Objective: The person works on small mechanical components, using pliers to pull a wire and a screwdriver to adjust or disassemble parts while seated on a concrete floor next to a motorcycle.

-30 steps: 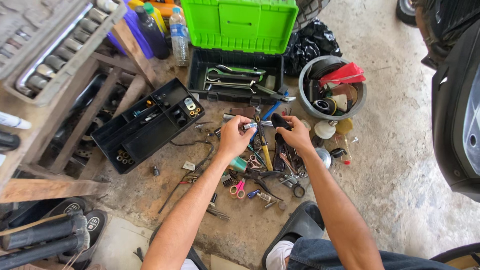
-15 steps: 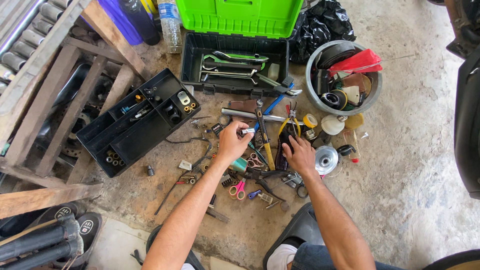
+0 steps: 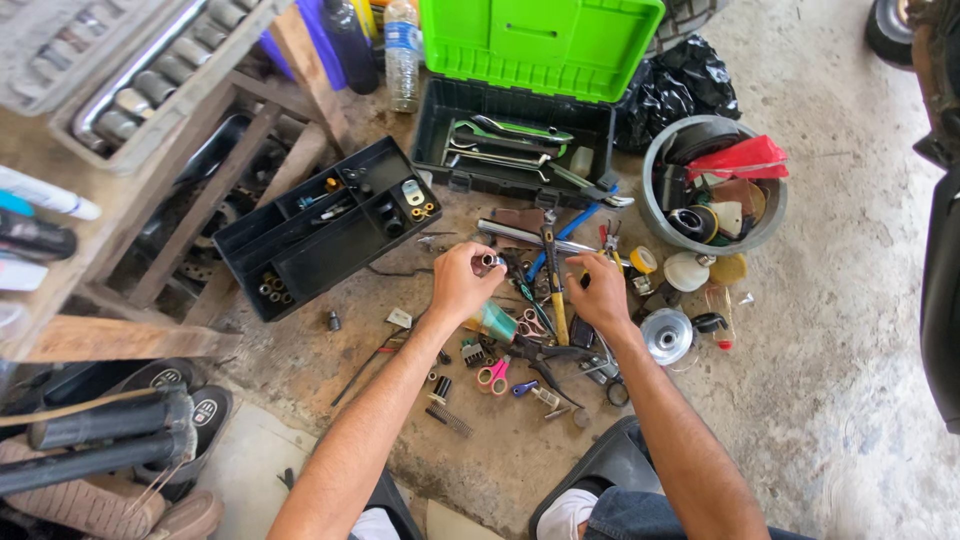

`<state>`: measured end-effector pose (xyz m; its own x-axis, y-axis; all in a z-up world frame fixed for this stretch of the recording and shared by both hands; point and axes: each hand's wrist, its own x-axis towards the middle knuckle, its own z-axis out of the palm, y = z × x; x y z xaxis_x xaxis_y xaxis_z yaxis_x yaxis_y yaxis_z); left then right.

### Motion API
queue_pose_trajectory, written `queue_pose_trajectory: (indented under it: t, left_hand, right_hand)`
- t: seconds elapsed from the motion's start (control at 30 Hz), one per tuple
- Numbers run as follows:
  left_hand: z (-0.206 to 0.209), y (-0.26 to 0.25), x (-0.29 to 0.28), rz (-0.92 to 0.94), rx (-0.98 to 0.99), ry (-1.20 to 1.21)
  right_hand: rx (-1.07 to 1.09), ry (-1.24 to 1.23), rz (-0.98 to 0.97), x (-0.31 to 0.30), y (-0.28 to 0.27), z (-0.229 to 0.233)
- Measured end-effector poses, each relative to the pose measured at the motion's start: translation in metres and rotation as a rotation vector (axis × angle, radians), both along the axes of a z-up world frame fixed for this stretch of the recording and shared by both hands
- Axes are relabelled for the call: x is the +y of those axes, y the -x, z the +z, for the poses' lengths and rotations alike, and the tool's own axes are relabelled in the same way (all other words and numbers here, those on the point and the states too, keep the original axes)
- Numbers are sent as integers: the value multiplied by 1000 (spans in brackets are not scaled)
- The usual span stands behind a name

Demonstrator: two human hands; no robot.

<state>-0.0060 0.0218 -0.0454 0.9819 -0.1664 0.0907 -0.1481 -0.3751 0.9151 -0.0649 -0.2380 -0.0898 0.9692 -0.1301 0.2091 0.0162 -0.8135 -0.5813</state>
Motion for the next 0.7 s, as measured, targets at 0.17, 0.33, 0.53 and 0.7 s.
queue_pose_trajectory:
  t: [0.17,0.33,0.53,0.7]
  left_hand:
    - [21,5,36,53,3,1]
    - [35,11,71,79,-101,13]
    - [36,9,119,187,-76,49]
    - [22,-5,157,318,-64,43]
  right_hand:
    - [-4,-127,61,40,-13,29]
    - [103,-254,80,84,-24,52]
    - [163,-319,157,143,-32,76]
    - [201,-314,263,186,-51,80]
